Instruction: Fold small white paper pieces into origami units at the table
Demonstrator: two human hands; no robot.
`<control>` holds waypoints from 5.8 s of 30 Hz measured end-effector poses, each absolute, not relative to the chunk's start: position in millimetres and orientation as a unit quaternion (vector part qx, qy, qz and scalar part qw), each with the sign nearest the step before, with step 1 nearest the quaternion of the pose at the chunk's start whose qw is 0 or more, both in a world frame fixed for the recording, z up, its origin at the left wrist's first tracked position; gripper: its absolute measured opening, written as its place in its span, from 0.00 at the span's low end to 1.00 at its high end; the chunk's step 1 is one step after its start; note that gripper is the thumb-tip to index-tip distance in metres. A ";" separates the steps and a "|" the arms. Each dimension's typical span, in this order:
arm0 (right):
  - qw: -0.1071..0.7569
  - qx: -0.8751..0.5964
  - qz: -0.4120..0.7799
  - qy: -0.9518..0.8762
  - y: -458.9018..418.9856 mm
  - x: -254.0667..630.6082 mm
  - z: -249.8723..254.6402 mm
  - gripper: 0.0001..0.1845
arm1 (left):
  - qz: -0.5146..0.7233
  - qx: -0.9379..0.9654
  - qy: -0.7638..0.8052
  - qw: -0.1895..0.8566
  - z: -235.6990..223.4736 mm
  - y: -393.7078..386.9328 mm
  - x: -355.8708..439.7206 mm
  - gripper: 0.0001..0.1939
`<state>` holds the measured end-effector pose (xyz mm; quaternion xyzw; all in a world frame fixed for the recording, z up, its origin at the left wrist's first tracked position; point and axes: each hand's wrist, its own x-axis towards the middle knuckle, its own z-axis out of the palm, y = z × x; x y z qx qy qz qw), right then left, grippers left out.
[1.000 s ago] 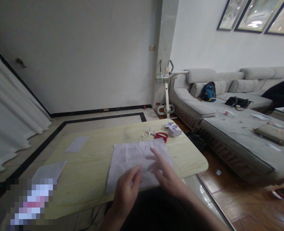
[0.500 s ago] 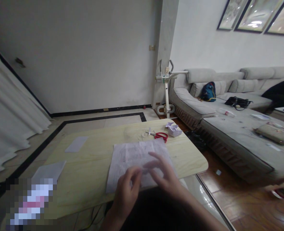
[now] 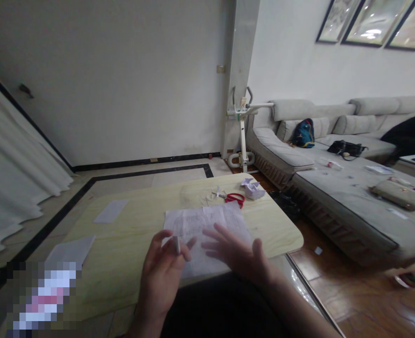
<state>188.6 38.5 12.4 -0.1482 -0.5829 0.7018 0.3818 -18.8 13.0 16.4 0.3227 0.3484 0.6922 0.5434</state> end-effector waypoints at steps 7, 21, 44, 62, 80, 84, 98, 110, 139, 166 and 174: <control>0.298 -0.130 0.614 -0.719 30.1 185.6 19.9 0.36 | 0.631 0.286 0.275 0.667 17.3 7.0 -7.8 0.07; 0.291 -0.219 0.650 -0.667 25.5 173.7 4.3 0.40 | 0.550 0.358 0.133 0.743 15.8 9.4 2.8 0.09; 0.266 -0.136 0.666 -0.684 23.7 168.3 14.2 0.38 | 0.512 0.446 0.133 0.722 1.6 9.8 -3.5 0.09; 0.249 -0.176 0.683 -0.664 19.8 166.6 7.8 0.35 | 0.479 0.476 0.178 0.716 4.3 6.0 -4.2 0.08; 0.201 -0.143 0.699 -0.671 22.5 174.0 -2.8 0.49 | 0.364 0.619 0.213 0.663 4.4 0.2 -26.2 0.04; 0.201 -0.145 0.713 -0.656 24.1 172.8 0.7 0.48 | 0.372 0.628 0.176 0.661 7.1 3.9 -23.1 0.03; 0.254 -0.162 0.701 -0.647 23.7 167.4 0.6 0.41 | 0.451 0.533 0.062 0.713 0.4 7.5 -8.9 0.11; 0.324 -0.150 0.686 -0.634 22.5 155.0 11.6 0.35 | 0.446 0.491 0.135 0.736 -6.8 8.8 -12.5 0.11; 0.469 -0.336 0.326 -0.749 33.3 178.2 12.6 0.22 | 0.553 0.481 0.489 0.472 -3.7 20.0 7.2 0.11; 0.529 -0.321 0.285 -0.732 35.6 169.6 5.4 0.12 | 0.516 0.509 0.441 0.529 -0.9 20.5 7.1 0.07; 0.522 -0.326 0.332 -0.715 35.2 171.5 8.8 0.04 | 0.517 0.487 0.464 0.529 0.9 20.7 9.4 0.11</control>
